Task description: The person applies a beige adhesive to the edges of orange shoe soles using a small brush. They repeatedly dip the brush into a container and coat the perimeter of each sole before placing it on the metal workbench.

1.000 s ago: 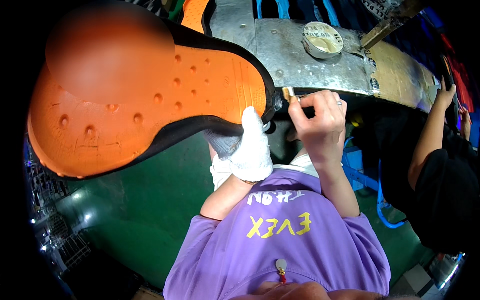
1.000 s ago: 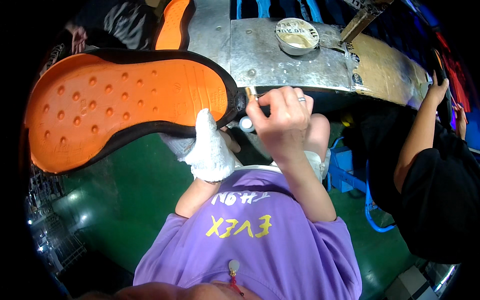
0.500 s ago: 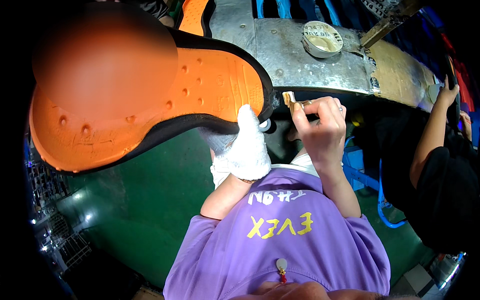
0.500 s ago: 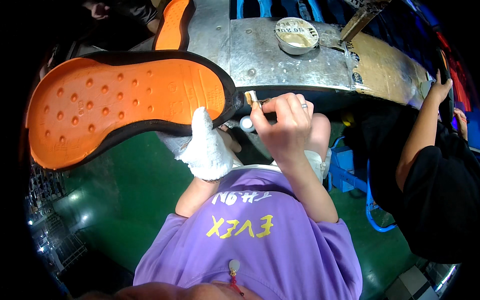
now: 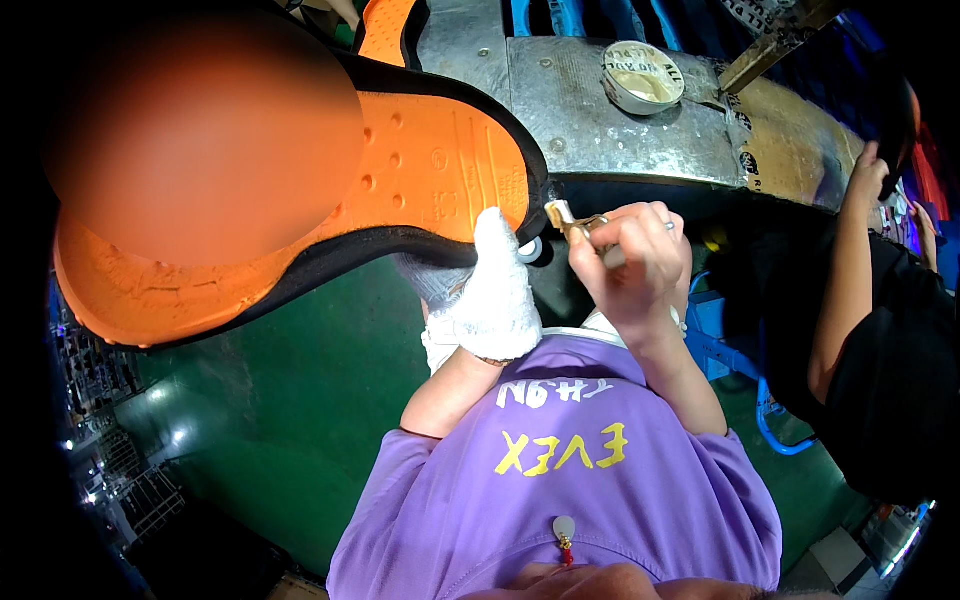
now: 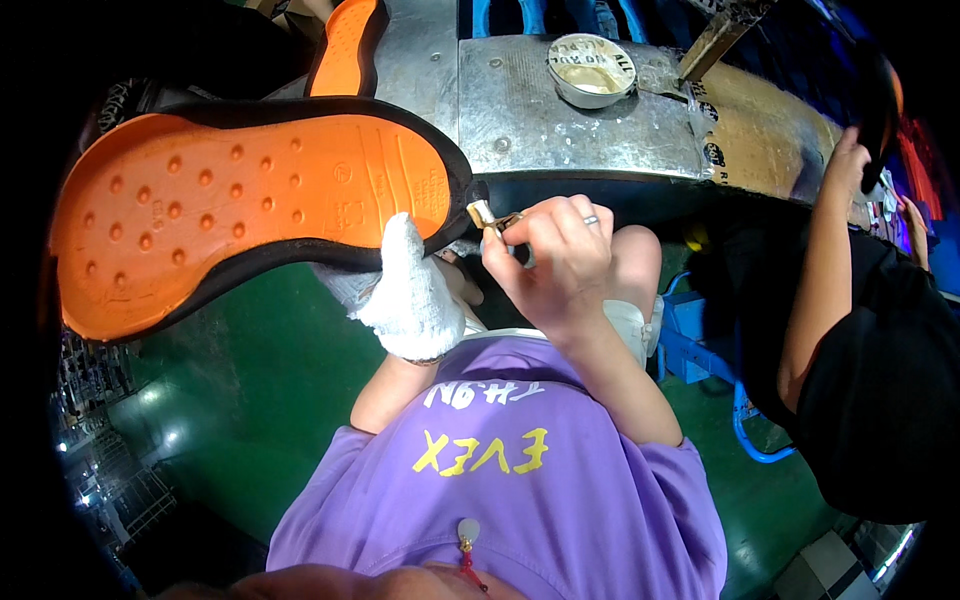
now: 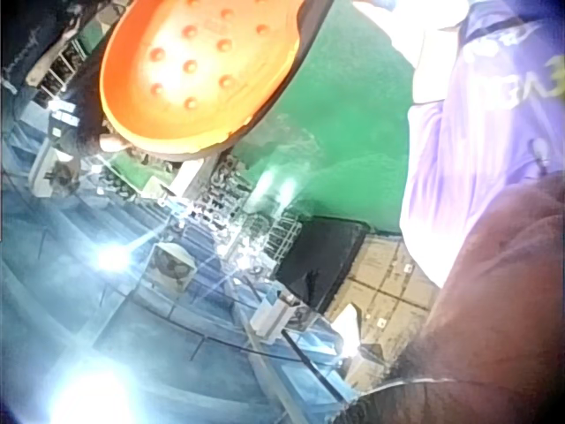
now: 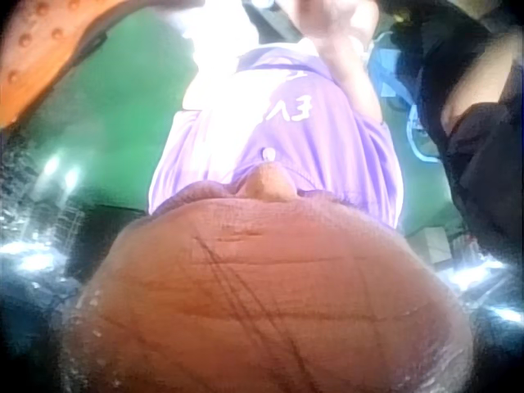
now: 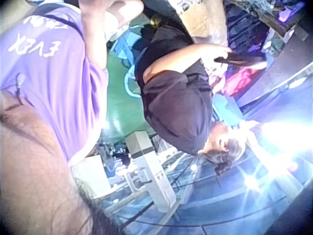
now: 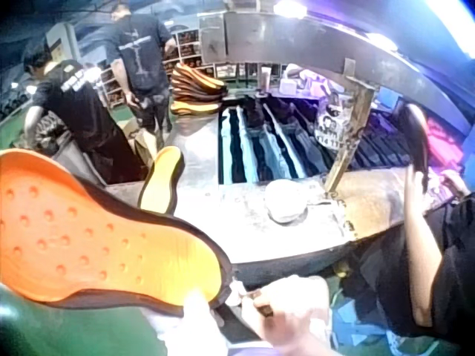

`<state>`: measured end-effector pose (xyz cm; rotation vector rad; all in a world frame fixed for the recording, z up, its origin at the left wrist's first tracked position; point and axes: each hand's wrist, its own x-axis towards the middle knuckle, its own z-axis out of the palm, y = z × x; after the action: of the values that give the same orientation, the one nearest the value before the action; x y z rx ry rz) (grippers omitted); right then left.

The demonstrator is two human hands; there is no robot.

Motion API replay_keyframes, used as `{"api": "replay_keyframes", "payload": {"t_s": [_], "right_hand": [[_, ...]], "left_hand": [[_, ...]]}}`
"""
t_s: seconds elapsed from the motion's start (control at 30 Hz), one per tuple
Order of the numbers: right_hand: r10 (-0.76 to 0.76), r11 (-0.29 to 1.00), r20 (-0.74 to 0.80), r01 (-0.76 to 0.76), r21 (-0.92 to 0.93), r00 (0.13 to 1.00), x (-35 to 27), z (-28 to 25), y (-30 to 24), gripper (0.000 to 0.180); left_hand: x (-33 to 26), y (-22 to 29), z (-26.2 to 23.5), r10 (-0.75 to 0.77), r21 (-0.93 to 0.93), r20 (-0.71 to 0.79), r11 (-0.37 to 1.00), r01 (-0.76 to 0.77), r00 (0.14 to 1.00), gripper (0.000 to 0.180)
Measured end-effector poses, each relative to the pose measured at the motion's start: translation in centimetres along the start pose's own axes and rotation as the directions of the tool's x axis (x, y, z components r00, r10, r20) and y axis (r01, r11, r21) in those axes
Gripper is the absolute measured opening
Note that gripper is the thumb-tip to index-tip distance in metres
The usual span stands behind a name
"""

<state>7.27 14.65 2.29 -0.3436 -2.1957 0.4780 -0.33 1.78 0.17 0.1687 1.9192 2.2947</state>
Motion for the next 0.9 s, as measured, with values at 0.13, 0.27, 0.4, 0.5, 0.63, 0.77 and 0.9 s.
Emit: {"api": "replay_keyframes", "payload": {"t_s": [0.13, 0.27, 0.4, 0.5, 0.63, 0.77, 0.9], "right_hand": [[0.031, 0.997, 0.023, -0.03, -0.078, 0.999, 0.2, -0.4, 0.5, 0.02], [0.031, 0.998, 0.0, -0.031, -0.051, 1.0, 0.2, -0.8, 0.9, 0.021], [-0.021, 0.999, 0.019, 0.021, 0.043, 1.0, -0.4, 0.0, 0.7, 0.022], [-0.003, 0.996, 0.028, 0.006, -0.083, 1.0, 0.3, -0.7, 1.0, 0.022], [0.006, 1.0, 0.01, -0.006, -0.023, 1.0, 0.9, -0.9, 1.3, 0.023], [0.022, 1.0, 0.101, -0.022, 0.001, 0.995, 2.0, -1.1, 0.3, 0.024], [0.031, 0.999, 0.123, -0.026, -0.042, 0.992, 2.9, -0.9, 0.4, 0.023]], "left_hand": [[0.2, -0.6, -1.2, -0.056, 0.034, 0.073, 0.998, 0.054, 0.996, 0.039], [0.6, -1.8, -2.3, -0.288, -0.048, 0.169, 0.953, 0.3, 0.943, 0.043], [-0.1, 1.6, -0.8, -0.487, -0.294, 0.163, 0.806, 0.513, 0.858, 0.042], [-0.2, 2.2, -0.3, -0.461, -0.304, 0.1, 0.83, 0.468, 0.882, 0.039], [-0.3, 1.9, 0.7, -0.157, -0.166, -0.041, 0.975, 0.148, 0.987, 0.033], [-0.6, 1.4, 0.5, -0.135, -0.147, 0.004, 0.98, 0.135, 0.991, 0.031], [-0.8, 0.9, 0.5, -0.117, -0.129, 0.02, 0.985, 0.118, 0.993, 0.032]]}}
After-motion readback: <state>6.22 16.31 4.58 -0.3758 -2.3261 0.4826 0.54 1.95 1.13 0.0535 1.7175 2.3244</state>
